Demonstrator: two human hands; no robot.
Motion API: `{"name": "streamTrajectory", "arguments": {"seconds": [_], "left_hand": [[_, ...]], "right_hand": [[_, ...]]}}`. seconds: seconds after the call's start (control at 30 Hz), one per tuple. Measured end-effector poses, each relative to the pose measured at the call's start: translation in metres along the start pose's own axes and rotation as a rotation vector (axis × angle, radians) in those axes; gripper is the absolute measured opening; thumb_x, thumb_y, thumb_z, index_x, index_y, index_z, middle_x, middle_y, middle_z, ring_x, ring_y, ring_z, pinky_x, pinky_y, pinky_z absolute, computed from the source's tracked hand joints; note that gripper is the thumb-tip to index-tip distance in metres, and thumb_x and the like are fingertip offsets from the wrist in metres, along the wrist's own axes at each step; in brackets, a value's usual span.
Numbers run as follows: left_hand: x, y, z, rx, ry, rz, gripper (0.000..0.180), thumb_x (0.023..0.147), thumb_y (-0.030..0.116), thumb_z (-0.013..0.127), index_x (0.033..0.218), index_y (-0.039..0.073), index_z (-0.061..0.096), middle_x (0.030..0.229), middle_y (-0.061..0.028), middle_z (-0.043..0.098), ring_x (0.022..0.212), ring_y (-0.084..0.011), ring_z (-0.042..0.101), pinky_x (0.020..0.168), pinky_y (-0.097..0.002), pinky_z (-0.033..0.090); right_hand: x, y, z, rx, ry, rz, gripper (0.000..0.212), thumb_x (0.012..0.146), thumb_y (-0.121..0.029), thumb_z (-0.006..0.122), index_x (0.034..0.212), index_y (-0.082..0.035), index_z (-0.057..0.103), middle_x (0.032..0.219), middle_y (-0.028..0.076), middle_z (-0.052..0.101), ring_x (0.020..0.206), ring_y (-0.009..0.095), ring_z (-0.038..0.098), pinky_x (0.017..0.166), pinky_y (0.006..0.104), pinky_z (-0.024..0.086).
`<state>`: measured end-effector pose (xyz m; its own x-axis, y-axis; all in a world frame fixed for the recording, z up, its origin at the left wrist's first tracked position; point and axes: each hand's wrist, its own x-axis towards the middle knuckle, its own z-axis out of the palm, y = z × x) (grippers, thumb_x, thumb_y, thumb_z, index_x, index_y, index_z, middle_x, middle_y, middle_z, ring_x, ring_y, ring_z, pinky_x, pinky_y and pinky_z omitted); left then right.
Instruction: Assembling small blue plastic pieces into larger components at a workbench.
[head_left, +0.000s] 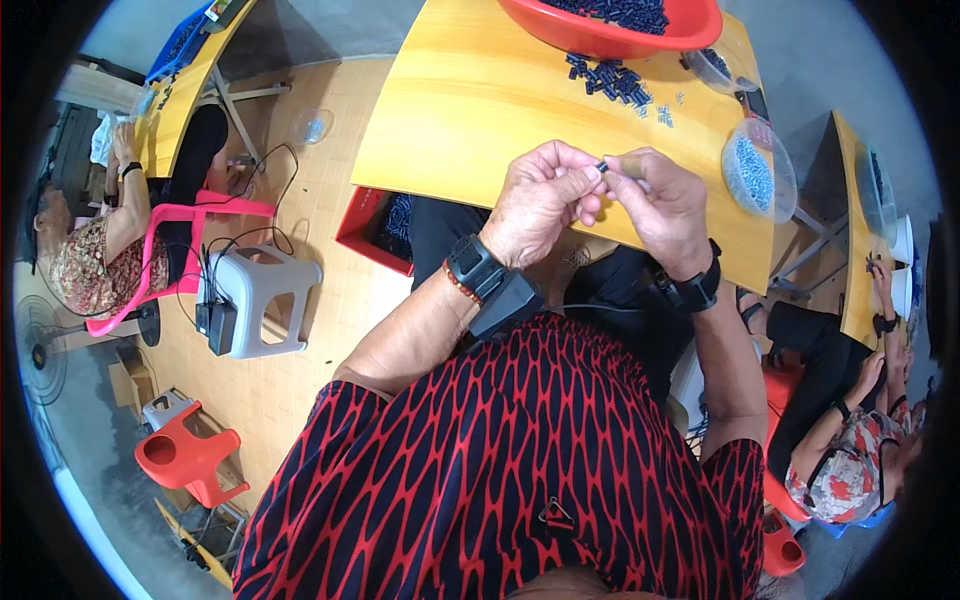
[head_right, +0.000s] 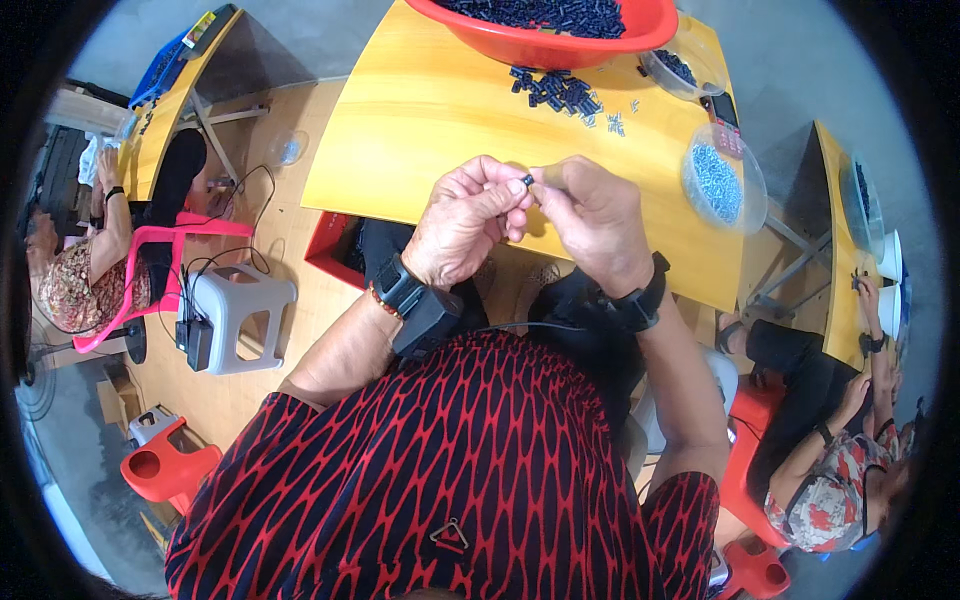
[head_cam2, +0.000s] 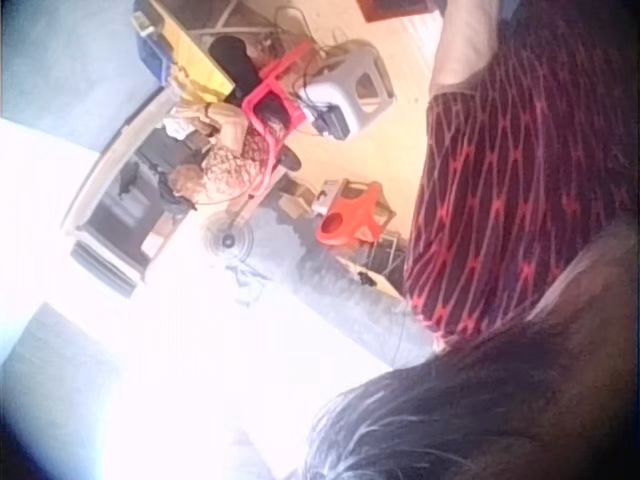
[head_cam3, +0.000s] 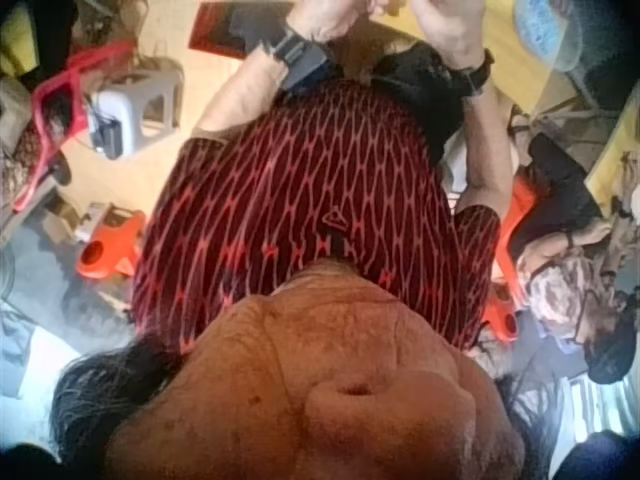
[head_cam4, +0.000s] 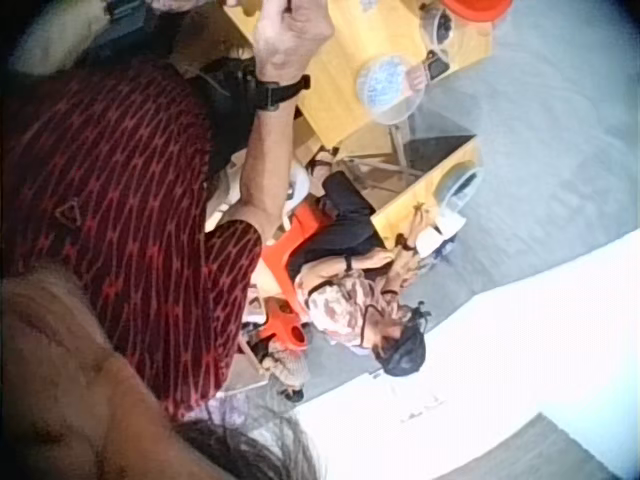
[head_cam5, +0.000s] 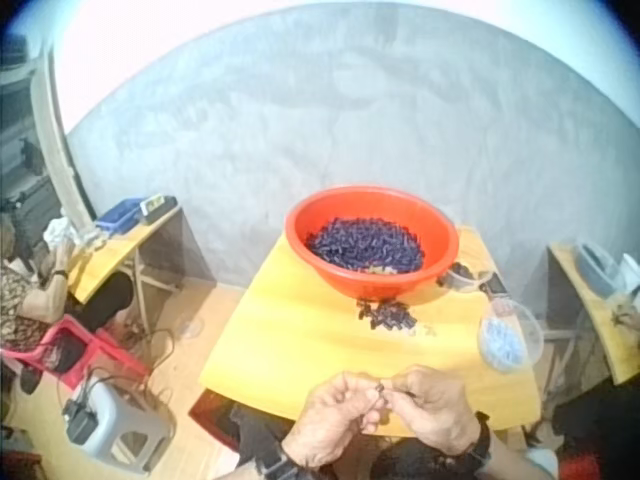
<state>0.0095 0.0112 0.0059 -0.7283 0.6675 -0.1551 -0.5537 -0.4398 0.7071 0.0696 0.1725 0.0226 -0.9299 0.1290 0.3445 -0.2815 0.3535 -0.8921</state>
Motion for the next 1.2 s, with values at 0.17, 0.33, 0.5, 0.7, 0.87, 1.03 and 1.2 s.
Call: {"name": "streamTrajectory", "arguments": {"seconds": [0.17, 0.33, 0.5, 0.7, 0.87, 1.03, 1.2], "left_hand": [[-0.003, -0.005, -0.002, 0.098, 0.034, 0.078, 0.005, 0.092, 0.006, 0.062, 0.094, 0.003, 0.058, 0.082, -0.0068, 0.065, 0.063, -0.0114, 0.06, 0.056, -0.025, 0.052], [0.01, 0.004, -0.008, 0.167, 0.128, 0.196, 0.007, 0.091, 0.004, 0.061, 0.096, 0.002, 0.056, 0.08, -0.0064, 0.062, 0.061, -0.0116, 0.059, 0.056, -0.0249, 0.052], [0.023, 0.013, -0.021, 0.064, 0.226, 0.364, 0.009, 0.092, 0.002, 0.058, 0.099, 0.002, 0.054, 0.08, -0.0058, 0.06, 0.065, -0.0115, 0.058, 0.061, -0.0246, 0.052], [0.021, 0.011, -0.024, 0.135, 0.155, 0.364, 0.011, 0.091, 0.005, 0.06, 0.1, 0.002, 0.054, 0.082, -0.0068, 0.061, 0.066, -0.0121, 0.058, 0.062, -0.0254, 0.052], [0.021, 0.008, -0.025, 0.095, 0.146, 0.369, 0.011, 0.091, 0.004, 0.06, 0.1, 0.002, 0.054, 0.082, -0.0072, 0.061, 0.066, -0.0123, 0.058, 0.062, -0.0257, 0.052], [0.021, 0.01, -0.024, 0.083, 0.144, 0.35, 0.011, 0.091, 0.004, 0.06, 0.1, 0.001, 0.054, 0.082, -0.0074, 0.061, 0.066, -0.0123, 0.058, 0.062, -0.0263, 0.052], [0.02, 0.015, -0.025, -0.006, 0.214, 0.387, 0.011, 0.091, 0.004, 0.061, 0.1, 0.001, 0.055, 0.082, -0.005, 0.061, 0.069, -0.0113, 0.059, 0.066, -0.0249, 0.052]], "right_hand": [[0.006, -0.006, 0.0, -0.316, -0.056, -0.279, 0.013, 0.081, 0.005, 0.065, 0.094, 0.0, 0.062, 0.077, 0.011, 0.064, 0.066, 0.018, 0.063, 0.06, 0.0294, 0.05], [0.026, -0.005, -0.002, 0.033, -0.133, 0.275, 0.017, 0.086, 0.0, 0.063, 0.101, 0.006, 0.062, 0.085, 0.012, 0.067, 0.069, 0.013, 0.063, 0.061, 0.0266, 0.051], [0.069, 0.029, -0.012, -0.329, 0.019, 0.165, 0.02, 0.087, -0.008, 0.06, 0.101, 0.006, 0.064, 0.079, 0.017, 0.069, 0.069, 0.02, 0.066, 0.065, 0.0312, 0.052], [0.109, 0.032, 0.001, -0.515, -0.054, 0.059, 0.024, 0.085, -0.014, 0.059, 0.104, -0.001, 0.066, 0.089, 0.025, 0.066, 0.084, 0.038, 0.066, 0.075, 0.043, 0.052], [0.117, 0.038, 0.01, -0.793, -0.125, 0.042, 0.028, 0.085, -0.016, 0.054, 0.107, -0.004, 0.067, 0.093, 0.025, 0.065, 0.089, 0.04, 0.064, 0.081, 0.0487, 0.05], [0.115, 0.043, 0.008, -0.838, -0.167, -0.002, 0.026, 0.084, -0.016, 0.053, 0.103, -0.005, 0.068, 0.09, 0.025, 0.065, 0.086, 0.041, 0.064, 0.079, 0.049, 0.05], [0.112, 0.03, 0.011, -0.791, -0.127, 0.048, 0.024, 0.083, -0.015, 0.056, 0.101, -0.004, 0.067, 0.088, 0.024, 0.065, 0.086, 0.041, 0.064, 0.076, 0.0482, 0.05]]}}
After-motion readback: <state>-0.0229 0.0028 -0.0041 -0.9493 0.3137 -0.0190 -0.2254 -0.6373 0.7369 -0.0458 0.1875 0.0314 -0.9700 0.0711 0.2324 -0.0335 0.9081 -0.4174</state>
